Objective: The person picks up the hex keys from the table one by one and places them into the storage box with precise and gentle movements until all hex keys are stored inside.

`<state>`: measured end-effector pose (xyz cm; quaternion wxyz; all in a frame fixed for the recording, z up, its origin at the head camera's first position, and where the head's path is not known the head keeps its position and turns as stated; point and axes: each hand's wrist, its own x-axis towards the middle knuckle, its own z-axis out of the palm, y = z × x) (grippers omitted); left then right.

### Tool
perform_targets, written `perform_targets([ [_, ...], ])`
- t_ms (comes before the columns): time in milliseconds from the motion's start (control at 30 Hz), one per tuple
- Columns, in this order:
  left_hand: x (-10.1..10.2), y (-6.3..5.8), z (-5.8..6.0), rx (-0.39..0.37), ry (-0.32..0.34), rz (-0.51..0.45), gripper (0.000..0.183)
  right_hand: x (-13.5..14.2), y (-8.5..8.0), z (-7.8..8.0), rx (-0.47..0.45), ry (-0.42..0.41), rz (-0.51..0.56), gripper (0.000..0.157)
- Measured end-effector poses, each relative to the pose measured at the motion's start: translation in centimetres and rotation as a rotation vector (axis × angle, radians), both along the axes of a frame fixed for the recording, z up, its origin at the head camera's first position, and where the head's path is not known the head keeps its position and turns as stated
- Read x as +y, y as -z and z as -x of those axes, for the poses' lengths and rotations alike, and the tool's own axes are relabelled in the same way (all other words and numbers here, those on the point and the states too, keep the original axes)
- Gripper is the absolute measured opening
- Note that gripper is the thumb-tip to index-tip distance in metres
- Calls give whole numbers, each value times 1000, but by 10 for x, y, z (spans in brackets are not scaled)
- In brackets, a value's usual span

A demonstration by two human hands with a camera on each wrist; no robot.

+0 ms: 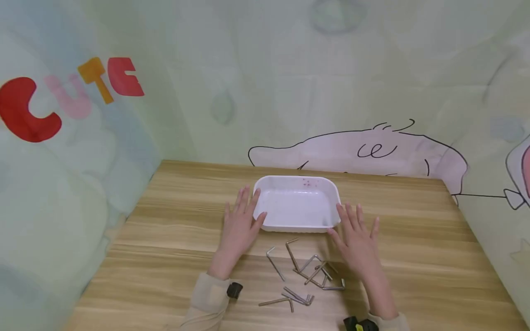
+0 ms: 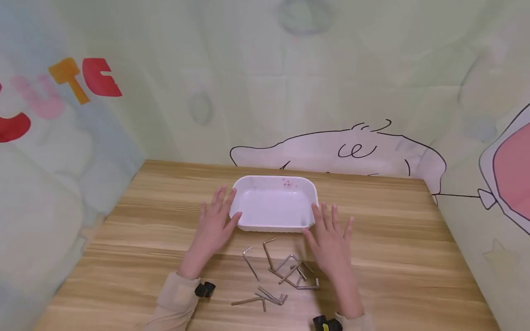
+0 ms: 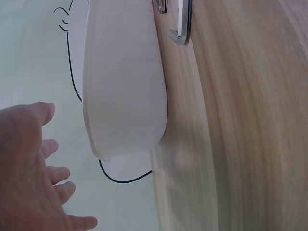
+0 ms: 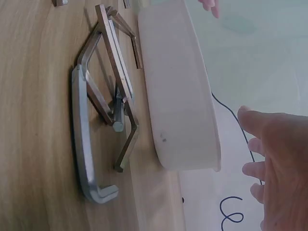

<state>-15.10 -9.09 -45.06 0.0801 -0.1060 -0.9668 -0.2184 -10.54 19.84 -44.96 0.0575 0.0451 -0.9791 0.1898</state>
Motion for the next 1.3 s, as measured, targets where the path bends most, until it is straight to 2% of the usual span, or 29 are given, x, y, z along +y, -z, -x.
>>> perform_targets([
  [300, 0, 6, 7, -13, 21, -146, 67, -4, 2, -4, 30, -10, 20, 69],
  [467, -1, 10, 10, -59, -8, -189, 68, -6, 6, -6, 30, -18, 30, 69],
  [733, -1, 15, 16, -77, -32, -258, 68, -10, 11, -9, 57, -26, 25, 68],
  [1000, -3, 17, 22, -112, -24, -335, 67, -14, 11, -16, 64, -41, 37, 67],
  [1300, 1, 20, 29, -115, -3, -398, 65, -15, 15, -24, 88, -51, 32, 65],
])
